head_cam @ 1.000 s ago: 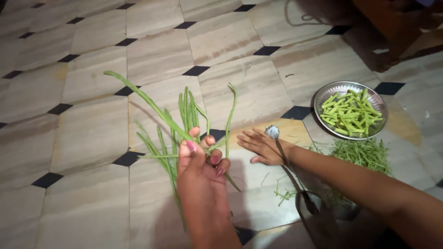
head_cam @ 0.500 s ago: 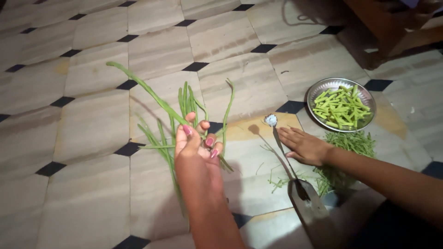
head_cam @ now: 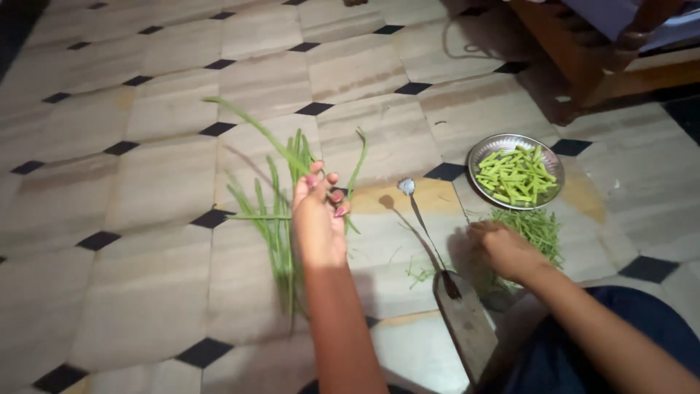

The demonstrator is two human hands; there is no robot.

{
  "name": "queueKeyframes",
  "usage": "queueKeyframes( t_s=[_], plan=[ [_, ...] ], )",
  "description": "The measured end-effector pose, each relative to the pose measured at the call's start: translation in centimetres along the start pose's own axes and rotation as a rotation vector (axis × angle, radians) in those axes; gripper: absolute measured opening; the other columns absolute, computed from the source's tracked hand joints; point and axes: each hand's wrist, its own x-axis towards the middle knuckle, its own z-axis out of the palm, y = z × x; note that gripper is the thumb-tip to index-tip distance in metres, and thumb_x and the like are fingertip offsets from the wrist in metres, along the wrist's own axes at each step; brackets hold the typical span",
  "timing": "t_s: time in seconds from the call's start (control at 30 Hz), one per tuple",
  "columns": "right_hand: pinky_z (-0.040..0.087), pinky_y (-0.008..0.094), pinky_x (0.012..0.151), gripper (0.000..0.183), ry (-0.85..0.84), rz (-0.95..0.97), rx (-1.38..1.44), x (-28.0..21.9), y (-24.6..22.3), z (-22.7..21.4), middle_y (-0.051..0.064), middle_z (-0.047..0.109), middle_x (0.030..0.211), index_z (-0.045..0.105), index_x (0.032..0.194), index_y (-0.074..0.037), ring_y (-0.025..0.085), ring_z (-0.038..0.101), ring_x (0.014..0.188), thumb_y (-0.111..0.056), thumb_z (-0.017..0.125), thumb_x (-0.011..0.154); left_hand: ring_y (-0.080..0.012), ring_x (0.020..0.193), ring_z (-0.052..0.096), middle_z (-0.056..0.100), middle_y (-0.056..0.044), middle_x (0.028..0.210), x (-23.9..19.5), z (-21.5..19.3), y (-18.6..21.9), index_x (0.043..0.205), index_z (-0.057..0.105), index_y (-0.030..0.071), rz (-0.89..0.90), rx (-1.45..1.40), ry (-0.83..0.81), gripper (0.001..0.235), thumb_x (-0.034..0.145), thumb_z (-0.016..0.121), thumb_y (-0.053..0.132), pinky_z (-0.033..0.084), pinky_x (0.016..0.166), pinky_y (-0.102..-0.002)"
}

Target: The person snaps long beans into pieces by hand and places them into a metal plate, then uses a traditional floor-mounted blade to finely shred the remaining beans.

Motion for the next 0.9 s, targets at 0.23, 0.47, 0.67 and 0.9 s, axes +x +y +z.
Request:
queueKeyframes(
  t_s=[0.23,0.47,0.67,0.9],
  plan=[
    [0.051,0.041,0.101,0.025,0.353,-0.256,0.313,-5.8,-7.1,5.7,0.012,0.067,0.124,0.073,0.104,-0.008,0.034,0.063,0.117,-0.003,0.066,0.081,-0.0075,0.059,0.041,0.06,-0.005,0.089,-4.8,1.4,1.0,0.122,0.061,0.006,0.024,0.302,-0.036,0.024,0.107,0.044,0.014,0.032,0.046,-0.023],
    [0.048,0.05,0.099,0.03,0.532,-0.027,0.296,-9.1,-10.2,9.3,0.017,0.054,0.142,0.07,0.11,-0.009,0.042,0.054,0.12,-0.005,0.066,0.081,-0.0052,0.06,0.045,0.067,-0.002,0.087,-13.4,-4.1,-6.0,0.112,0.067,0.005,0.167,0.678,-0.018,0.025,0.107,0.045,0.015,0.033,0.048,-0.022],
    [0.045,0.05,0.108,0.033,-0.084,0.451,0.304,-7.9,-11.0,7.9,0.012,0.055,0.145,0.064,0.13,-0.02,0.035,0.055,0.132,-0.025,0.061,0.097,-0.0043,0.06,0.042,0.061,0.0,0.087,-17.6,1.7,-4.6,0.117,0.065,0.009,-0.16,0.449,-0.06,0.025,0.108,0.045,0.021,0.034,0.049,-0.021],
    [0.052,0.042,0.106,0.058,-0.419,0.291,0.173,-4.2,-9.3,13.0,0.019,0.066,0.132,0.066,0.135,-0.007,0.033,0.064,0.126,-0.04,0.076,0.088,-0.0044,0.057,0.04,0.064,-0.001,0.087,-19.4,2.5,-5.2,0.117,0.067,0.01,-0.068,0.57,-0.081,0.026,0.106,0.045,0.017,0.032,0.046,-0.021]
  ],
)
